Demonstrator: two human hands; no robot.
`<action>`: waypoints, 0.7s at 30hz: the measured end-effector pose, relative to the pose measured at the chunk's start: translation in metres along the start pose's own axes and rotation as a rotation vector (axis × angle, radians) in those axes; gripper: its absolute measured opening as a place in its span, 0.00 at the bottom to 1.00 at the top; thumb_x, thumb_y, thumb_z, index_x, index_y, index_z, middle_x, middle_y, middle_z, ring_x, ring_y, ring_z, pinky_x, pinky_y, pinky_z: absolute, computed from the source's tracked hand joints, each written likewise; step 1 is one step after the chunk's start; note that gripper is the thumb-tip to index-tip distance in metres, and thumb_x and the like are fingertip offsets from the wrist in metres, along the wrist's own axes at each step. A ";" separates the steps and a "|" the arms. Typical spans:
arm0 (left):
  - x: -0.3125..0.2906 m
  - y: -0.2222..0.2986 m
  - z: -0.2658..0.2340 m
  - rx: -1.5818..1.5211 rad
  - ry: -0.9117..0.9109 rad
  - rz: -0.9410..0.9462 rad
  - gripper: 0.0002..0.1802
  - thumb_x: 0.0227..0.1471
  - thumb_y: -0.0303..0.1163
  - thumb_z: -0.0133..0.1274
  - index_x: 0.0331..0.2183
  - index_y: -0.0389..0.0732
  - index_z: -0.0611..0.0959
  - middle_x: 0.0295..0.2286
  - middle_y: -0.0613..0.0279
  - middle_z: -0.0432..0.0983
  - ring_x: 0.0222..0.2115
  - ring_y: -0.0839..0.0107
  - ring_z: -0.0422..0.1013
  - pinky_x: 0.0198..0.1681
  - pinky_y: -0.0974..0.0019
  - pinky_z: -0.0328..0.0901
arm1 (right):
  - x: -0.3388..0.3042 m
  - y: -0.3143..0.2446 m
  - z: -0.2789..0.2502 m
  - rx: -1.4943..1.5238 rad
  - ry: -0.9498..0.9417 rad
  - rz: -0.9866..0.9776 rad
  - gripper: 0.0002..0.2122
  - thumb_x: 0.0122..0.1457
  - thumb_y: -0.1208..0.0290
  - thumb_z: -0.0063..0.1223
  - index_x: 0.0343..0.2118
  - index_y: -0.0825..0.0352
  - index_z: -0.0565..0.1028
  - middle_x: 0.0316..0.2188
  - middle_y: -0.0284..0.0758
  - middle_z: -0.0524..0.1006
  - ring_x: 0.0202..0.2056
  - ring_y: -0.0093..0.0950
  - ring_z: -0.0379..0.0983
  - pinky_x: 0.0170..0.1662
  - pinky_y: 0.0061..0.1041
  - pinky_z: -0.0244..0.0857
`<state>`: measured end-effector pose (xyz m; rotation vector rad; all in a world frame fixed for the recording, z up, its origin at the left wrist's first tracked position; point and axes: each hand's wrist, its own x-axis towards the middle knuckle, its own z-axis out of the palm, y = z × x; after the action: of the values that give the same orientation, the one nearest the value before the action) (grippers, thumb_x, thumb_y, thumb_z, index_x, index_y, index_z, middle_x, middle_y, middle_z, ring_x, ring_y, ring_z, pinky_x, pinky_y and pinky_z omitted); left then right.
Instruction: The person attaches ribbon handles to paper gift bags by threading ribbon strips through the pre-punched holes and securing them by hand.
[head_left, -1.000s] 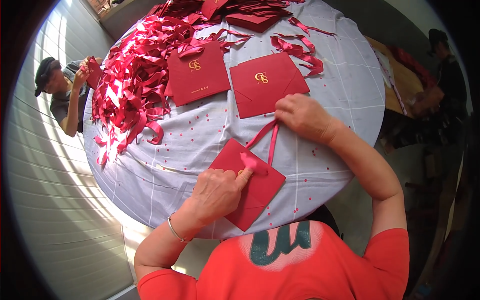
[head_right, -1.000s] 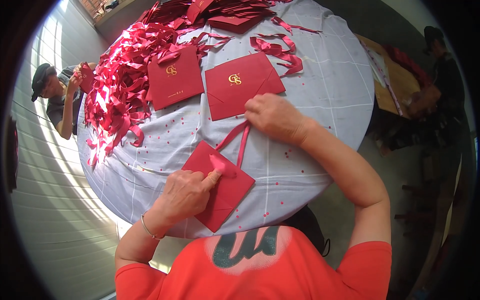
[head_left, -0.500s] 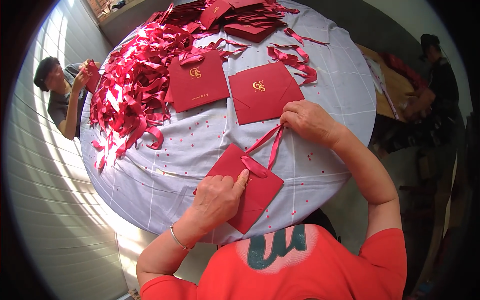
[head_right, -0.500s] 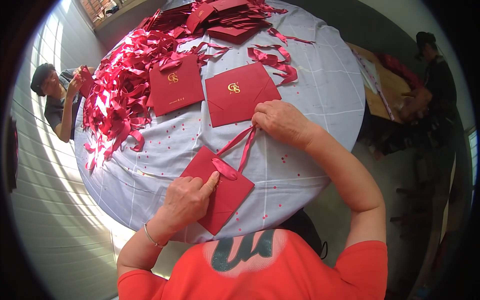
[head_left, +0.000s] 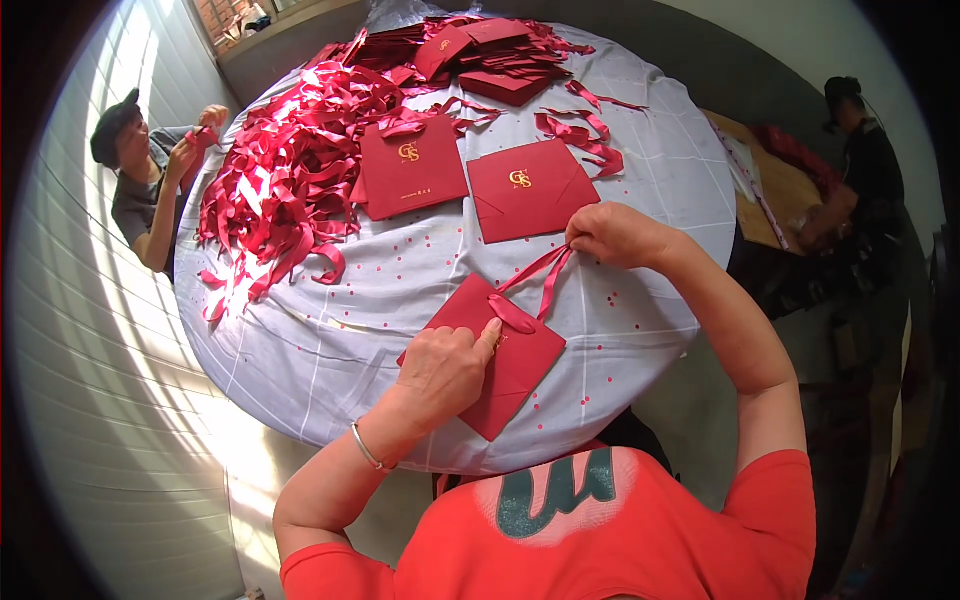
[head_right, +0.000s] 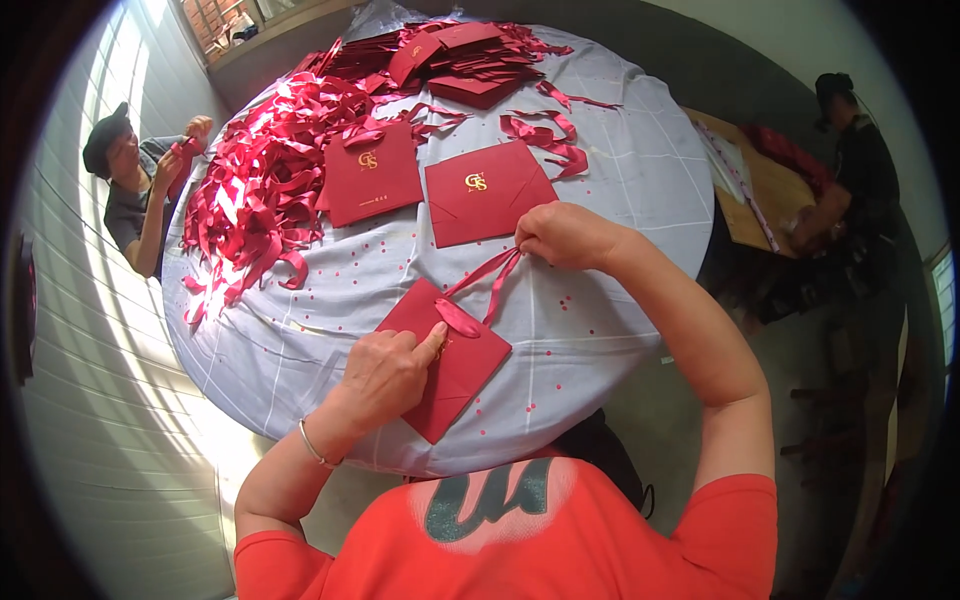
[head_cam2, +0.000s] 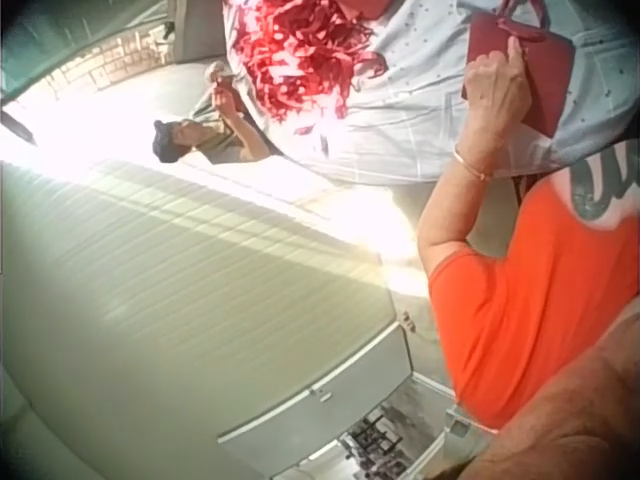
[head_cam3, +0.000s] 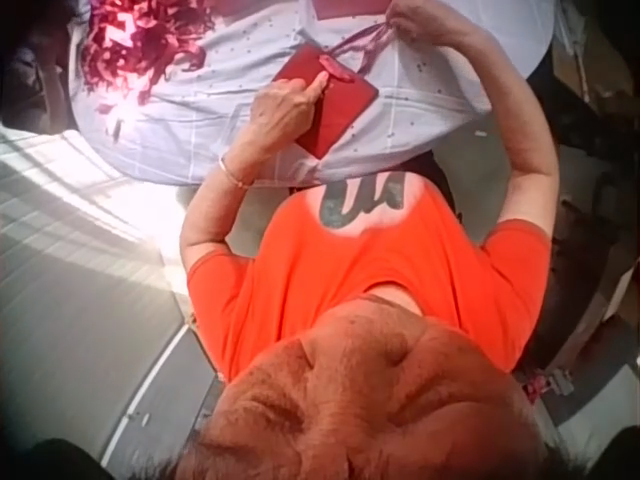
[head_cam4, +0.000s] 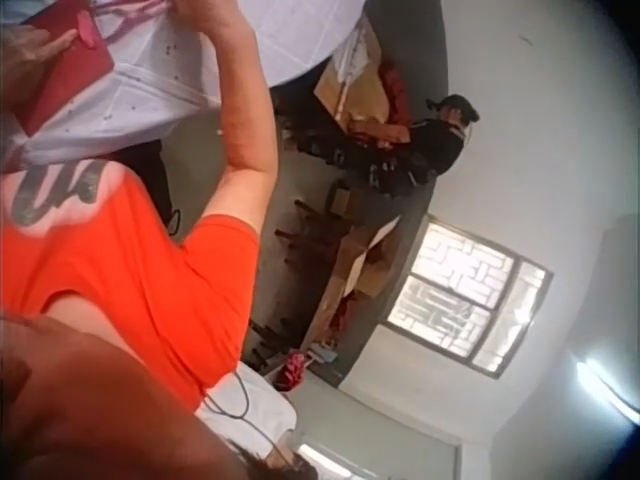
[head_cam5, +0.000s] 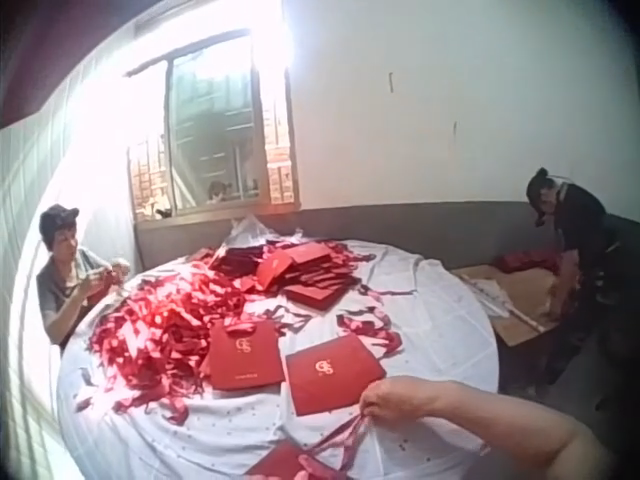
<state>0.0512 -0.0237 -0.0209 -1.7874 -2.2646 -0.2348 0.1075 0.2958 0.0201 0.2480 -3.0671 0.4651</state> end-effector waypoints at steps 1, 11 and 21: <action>-0.002 -0.001 -0.001 -0.022 0.018 0.001 0.19 0.53 0.29 0.49 0.47 0.42 0.82 0.19 0.61 0.71 0.20 0.64 0.71 0.24 0.61 0.65 | -0.001 -0.007 -0.009 0.234 -0.060 0.128 0.06 0.57 0.75 0.53 0.34 0.69 0.79 0.30 0.37 0.78 0.33 0.29 0.76 0.38 0.28 0.70; 0.001 0.052 -0.051 -0.207 0.255 -0.143 0.46 0.40 0.49 0.66 0.51 0.25 0.70 0.48 0.36 0.69 0.47 0.46 0.69 0.51 0.52 0.64 | -0.023 -0.096 -0.051 1.152 0.142 0.178 0.08 0.54 0.82 0.54 0.37 0.71 0.79 0.22 0.33 0.77 0.21 0.17 0.72 0.22 0.17 0.65; 0.001 0.060 -0.072 -0.673 0.402 -0.233 0.30 0.45 0.17 0.52 0.53 0.30 0.70 0.39 0.39 0.78 0.36 0.47 0.78 0.38 0.58 0.72 | -0.043 -0.147 -0.109 1.425 0.216 -0.169 0.08 0.58 0.77 0.53 0.38 0.74 0.78 0.23 0.38 0.77 0.18 0.21 0.70 0.22 0.18 0.64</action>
<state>0.1157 -0.0288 0.0462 -1.5148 -2.2198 -1.4022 0.1739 0.1965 0.1650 0.3939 -1.9043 2.2921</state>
